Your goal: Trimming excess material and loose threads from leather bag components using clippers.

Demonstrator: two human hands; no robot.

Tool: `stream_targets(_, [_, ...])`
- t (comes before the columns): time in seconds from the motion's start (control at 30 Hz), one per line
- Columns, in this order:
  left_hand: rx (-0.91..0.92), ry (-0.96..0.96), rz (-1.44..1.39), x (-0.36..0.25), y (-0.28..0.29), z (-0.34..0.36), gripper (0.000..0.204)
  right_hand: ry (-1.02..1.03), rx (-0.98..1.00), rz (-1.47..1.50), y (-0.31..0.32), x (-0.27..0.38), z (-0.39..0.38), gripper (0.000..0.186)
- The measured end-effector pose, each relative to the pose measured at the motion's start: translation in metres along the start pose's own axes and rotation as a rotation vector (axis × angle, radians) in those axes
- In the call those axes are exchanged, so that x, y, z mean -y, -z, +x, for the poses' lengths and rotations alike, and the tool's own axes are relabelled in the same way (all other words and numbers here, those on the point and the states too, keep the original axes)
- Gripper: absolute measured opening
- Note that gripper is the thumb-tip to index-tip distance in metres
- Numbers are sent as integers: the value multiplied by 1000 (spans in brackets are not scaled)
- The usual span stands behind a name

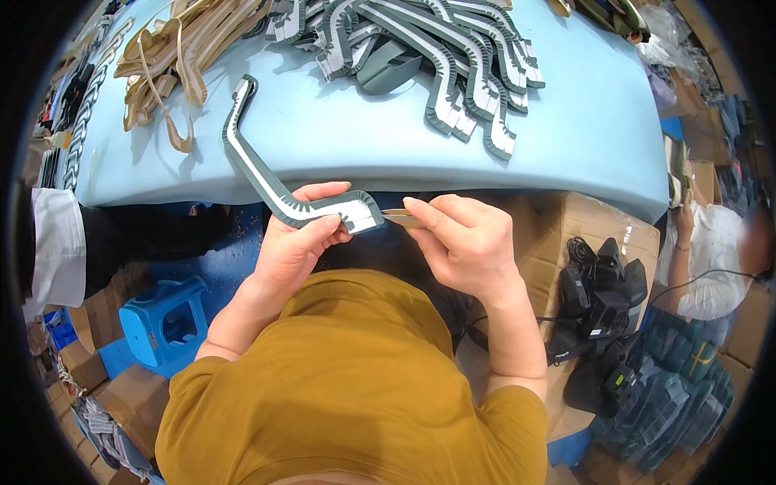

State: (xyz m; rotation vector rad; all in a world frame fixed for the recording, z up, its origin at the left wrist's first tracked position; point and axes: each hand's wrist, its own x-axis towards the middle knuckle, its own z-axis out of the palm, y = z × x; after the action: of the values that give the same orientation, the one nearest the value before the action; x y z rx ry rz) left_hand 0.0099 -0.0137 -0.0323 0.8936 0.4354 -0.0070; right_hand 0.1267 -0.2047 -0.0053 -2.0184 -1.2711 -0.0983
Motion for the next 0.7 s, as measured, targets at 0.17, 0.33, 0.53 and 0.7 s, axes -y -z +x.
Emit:
stream_targets(0.17, [31,1,17,0,1,0,36,43,36,-65,1,-1,0,36])
stream_targets(0.33, [41,6,22,1,1,-1,36,35,65,-71,1,0,1,37])
stream_targets(0.53, [44,11,62,1,0,-4,37,-4,82,-36,0,2,-1,32])
stream_targets(0.7, [33,35,14,2,1,-3,33,-296,60,158,2,8,-3,19])
